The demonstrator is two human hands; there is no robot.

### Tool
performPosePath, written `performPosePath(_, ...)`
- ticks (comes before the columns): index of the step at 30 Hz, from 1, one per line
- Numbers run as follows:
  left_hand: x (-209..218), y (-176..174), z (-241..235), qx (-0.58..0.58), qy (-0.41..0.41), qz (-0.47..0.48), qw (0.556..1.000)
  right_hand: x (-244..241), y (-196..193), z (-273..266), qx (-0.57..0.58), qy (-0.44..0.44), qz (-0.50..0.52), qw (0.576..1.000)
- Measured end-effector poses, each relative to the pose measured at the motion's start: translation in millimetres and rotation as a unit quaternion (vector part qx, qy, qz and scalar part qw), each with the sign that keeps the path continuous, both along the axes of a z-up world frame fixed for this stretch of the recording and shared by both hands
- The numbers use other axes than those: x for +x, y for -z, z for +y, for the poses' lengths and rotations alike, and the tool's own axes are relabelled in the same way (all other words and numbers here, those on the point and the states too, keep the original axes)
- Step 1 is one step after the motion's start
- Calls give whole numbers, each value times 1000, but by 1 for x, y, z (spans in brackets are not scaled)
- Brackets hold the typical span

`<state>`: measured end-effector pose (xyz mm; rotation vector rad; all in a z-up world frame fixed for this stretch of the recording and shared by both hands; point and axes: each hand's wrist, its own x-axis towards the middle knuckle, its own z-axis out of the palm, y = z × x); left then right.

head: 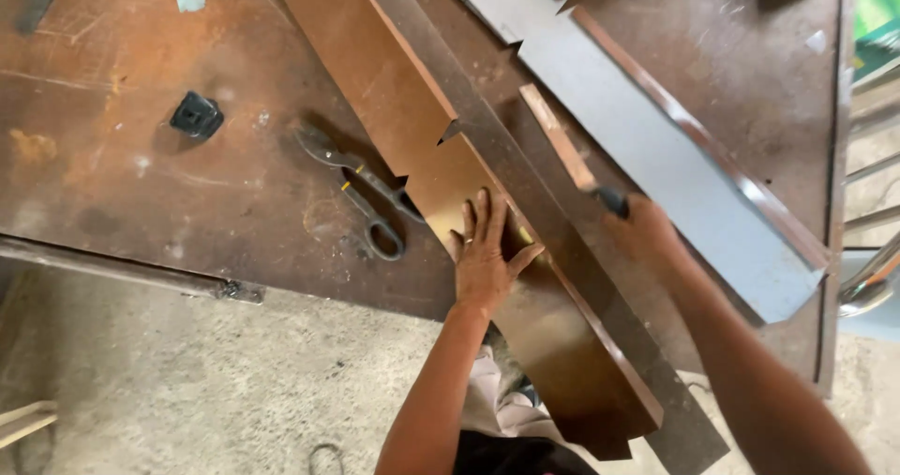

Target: Scraping and cleaning the edges of metal sheets using a hand scraper tool on a workbench.

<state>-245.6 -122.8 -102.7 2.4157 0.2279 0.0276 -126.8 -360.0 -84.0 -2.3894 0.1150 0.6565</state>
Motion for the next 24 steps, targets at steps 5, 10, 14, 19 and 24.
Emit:
performPosePath(5, 0, -9, 14, -17, 20, 25, 999, -90, -57, 18, 63, 38, -56, 996)
performPosePath(10, 2, -26, 15, 46, 58, 144, 987, -100, -45, 45, 104, -50, -12, 993)
performPosePath(14, -4, -30, 11, 64, 54, 157, 984, -121, -77, 57, 31, -128, -161, 978)
performPosePath(19, -8, -26, 16, 1, 43, 121, 992, -125, -170, 69, 169, 0, -303, 938)
performPosePath(24, -9, -12, 36, 14, -8, 76, 997, -122, -120, 54, 184, -20, -307, 934)
